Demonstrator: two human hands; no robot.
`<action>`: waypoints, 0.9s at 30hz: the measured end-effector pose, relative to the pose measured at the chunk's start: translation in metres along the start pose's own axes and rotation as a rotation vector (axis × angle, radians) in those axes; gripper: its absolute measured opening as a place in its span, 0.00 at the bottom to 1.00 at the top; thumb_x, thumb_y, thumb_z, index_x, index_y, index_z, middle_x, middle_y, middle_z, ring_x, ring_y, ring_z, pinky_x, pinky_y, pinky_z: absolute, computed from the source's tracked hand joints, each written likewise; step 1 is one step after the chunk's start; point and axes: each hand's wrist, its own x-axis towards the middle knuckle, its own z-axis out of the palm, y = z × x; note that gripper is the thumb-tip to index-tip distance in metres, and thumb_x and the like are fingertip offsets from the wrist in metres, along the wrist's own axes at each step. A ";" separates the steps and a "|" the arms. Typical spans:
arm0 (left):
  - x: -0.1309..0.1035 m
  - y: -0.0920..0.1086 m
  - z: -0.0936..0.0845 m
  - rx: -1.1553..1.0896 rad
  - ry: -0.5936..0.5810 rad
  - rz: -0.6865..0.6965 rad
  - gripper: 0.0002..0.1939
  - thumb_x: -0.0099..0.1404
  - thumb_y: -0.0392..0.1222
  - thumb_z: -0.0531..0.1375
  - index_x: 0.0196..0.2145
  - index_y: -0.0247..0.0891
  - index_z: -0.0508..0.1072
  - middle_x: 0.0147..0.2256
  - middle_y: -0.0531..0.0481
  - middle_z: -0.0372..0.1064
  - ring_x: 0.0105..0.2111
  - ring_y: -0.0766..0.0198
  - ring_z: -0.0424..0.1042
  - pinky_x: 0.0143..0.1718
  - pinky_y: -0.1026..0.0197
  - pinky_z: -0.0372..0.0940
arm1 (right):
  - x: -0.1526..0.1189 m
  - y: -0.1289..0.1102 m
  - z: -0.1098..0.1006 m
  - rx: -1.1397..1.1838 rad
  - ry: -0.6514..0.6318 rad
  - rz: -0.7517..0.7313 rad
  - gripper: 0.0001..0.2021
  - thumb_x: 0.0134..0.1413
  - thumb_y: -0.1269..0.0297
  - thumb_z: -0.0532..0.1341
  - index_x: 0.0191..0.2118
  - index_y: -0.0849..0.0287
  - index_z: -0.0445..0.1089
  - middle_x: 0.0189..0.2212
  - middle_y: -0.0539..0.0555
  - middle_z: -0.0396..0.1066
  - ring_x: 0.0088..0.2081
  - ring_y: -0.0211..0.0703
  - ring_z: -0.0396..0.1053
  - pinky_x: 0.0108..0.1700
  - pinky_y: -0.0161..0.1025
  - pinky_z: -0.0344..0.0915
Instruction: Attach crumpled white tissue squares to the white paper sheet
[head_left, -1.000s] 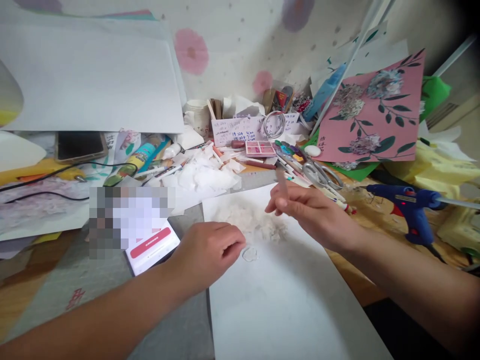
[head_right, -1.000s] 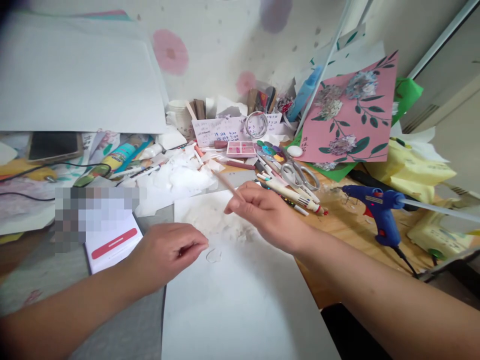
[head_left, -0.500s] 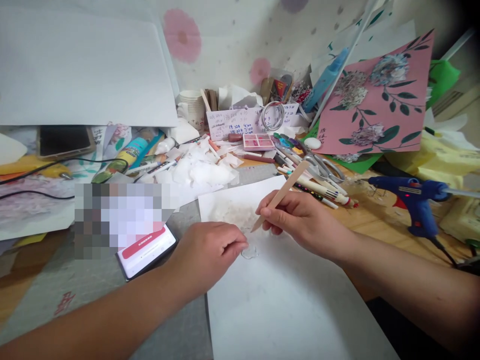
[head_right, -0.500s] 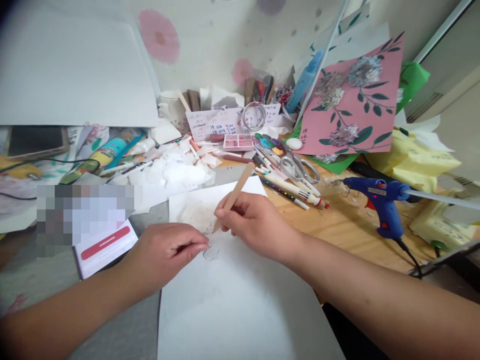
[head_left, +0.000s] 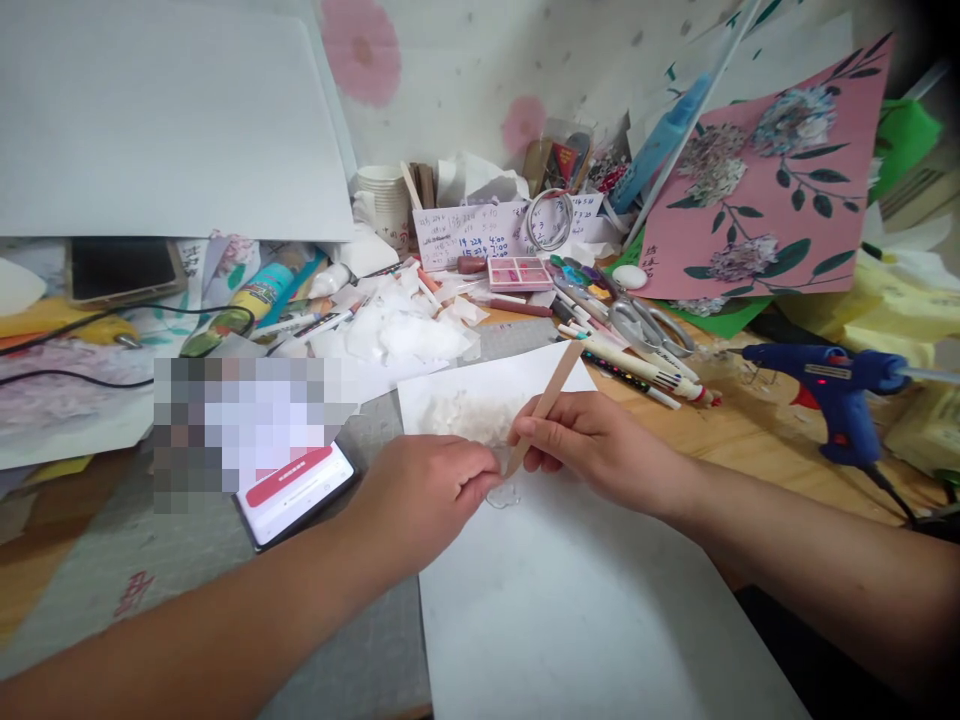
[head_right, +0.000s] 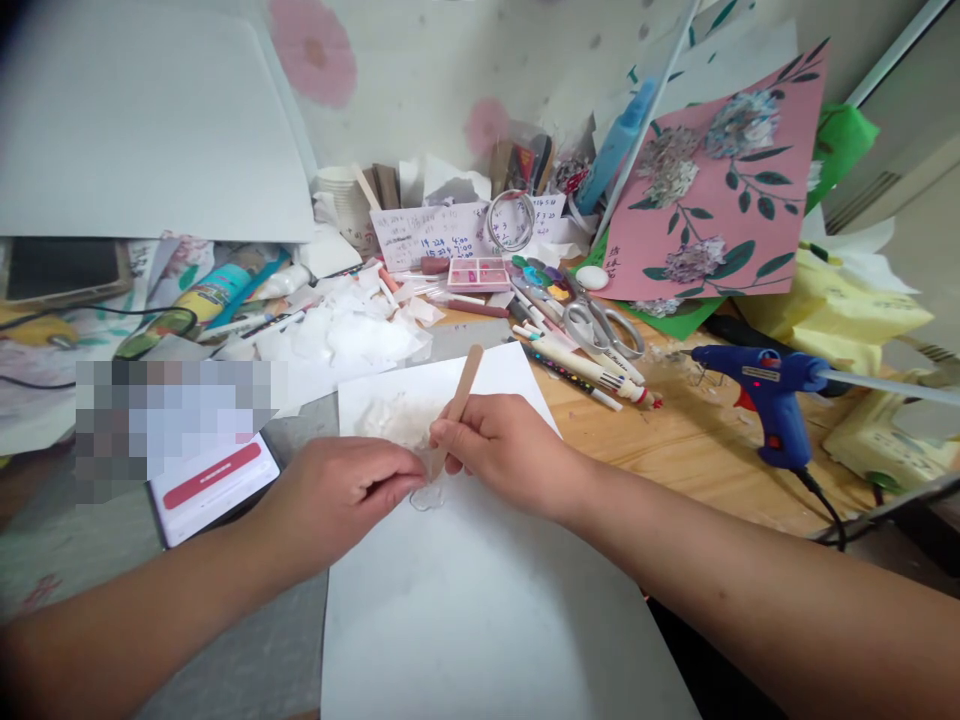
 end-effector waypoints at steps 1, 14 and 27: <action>0.000 0.000 0.000 0.005 -0.007 -0.005 0.09 0.64 0.39 0.54 0.30 0.41 0.73 0.27 0.57 0.72 0.27 0.67 0.68 0.29 0.65 0.55 | 0.001 0.000 0.000 -0.015 -0.006 0.005 0.14 0.58 0.59 0.53 0.31 0.62 0.71 0.25 0.53 0.71 0.26 0.40 0.66 0.29 0.36 0.62; 0.002 -0.003 0.001 -0.057 -0.034 -0.030 0.09 0.64 0.40 0.53 0.32 0.42 0.72 0.29 0.56 0.71 0.28 0.66 0.68 0.29 0.65 0.55 | 0.005 -0.002 -0.003 0.069 -0.012 0.044 0.13 0.54 0.59 0.55 0.28 0.62 0.70 0.21 0.52 0.69 0.22 0.39 0.63 0.24 0.35 0.59; -0.003 -0.003 0.001 -0.136 0.067 -0.002 0.10 0.64 0.36 0.52 0.31 0.40 0.73 0.27 0.55 0.72 0.27 0.66 0.69 0.30 0.67 0.59 | 0.054 -0.043 -0.037 -0.190 0.153 -0.230 0.11 0.58 0.66 0.50 0.33 0.60 0.69 0.29 0.52 0.68 0.30 0.40 0.65 0.34 0.38 0.64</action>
